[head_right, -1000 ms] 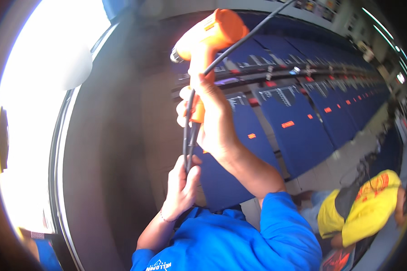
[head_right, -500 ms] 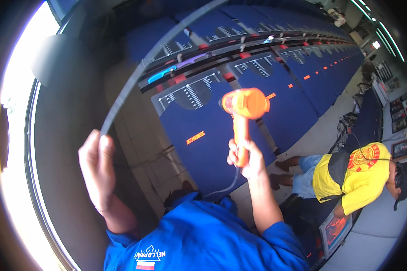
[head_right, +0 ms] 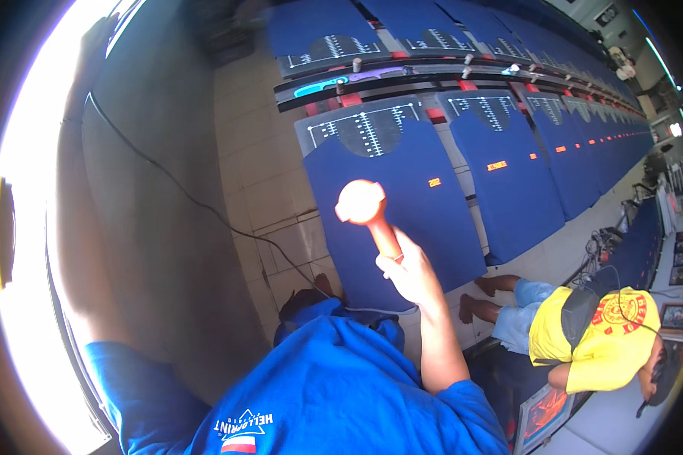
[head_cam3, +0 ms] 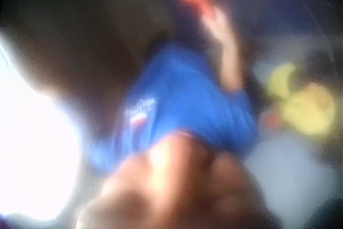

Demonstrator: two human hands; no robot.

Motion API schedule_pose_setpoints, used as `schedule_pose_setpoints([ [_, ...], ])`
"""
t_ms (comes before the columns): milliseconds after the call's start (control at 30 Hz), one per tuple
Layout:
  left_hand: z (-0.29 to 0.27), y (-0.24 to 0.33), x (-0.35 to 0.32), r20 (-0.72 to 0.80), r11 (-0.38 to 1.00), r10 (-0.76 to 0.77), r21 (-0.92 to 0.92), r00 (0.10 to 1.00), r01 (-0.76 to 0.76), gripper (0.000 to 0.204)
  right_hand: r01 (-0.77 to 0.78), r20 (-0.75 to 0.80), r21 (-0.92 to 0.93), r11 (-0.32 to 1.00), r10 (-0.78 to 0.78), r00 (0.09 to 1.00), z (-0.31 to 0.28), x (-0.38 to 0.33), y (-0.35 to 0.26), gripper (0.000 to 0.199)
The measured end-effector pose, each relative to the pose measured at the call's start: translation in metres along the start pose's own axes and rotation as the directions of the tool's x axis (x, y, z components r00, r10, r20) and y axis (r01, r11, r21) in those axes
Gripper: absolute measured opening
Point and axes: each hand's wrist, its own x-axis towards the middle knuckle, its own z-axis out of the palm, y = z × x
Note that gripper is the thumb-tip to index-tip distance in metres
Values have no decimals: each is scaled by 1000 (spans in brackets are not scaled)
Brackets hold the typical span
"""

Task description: The person uses a heat gun to dry ink on t-shirts mounted on printing pallets in a workshop.

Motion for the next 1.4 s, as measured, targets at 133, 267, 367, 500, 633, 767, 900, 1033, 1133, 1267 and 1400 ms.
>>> schedule_pose_setpoints([
  [133,24,18,-19,61,996,90,-16,994,-89,28,-91,34,269,959,84,996,-8,6,9,51],
  [267,-4,56,-79,20,953,289,-101,957,-285,24,-53,76,300,952,32,997,-8,12,12,50],
  [367,-10,100,-115,84,878,460,-187,884,-440,22,-53,49,254,966,42,998,-7,13,13,48],
  [500,-19,174,-149,494,987,153,-116,856,-110,22,-59,58,231,971,47,997,-5,18,10,45],
  [633,-6,183,-170,519,939,323,-277,791,-202,25,-122,103,260,958,98,990,-2,23,11,41],
  [767,7,184,-173,452,900,400,-356,797,-250,25,-107,62,216,970,96,993,5,24,12,37],
  [900,9,181,-175,383,883,427,-373,819,-286,23,-114,83,195,974,99,992,7,25,8,35],
  [1033,12,168,-177,346,893,420,-321,839,-315,22,-137,73,173,975,126,989,16,25,7,31],
  [1133,13,161,-178,344,907,402,-275,848,-319,22,-140,86,178,974,127,988,17,23,4,32],
  [1267,9,162,-181,379,915,396,-243,836,-323,22,-109,55,141,984,102,993,23,21,4,33],
  [1400,6,163,-189,363,894,439,-267,822,-360,24,-141,83,136,981,131,988,23,17,-3,34],
])
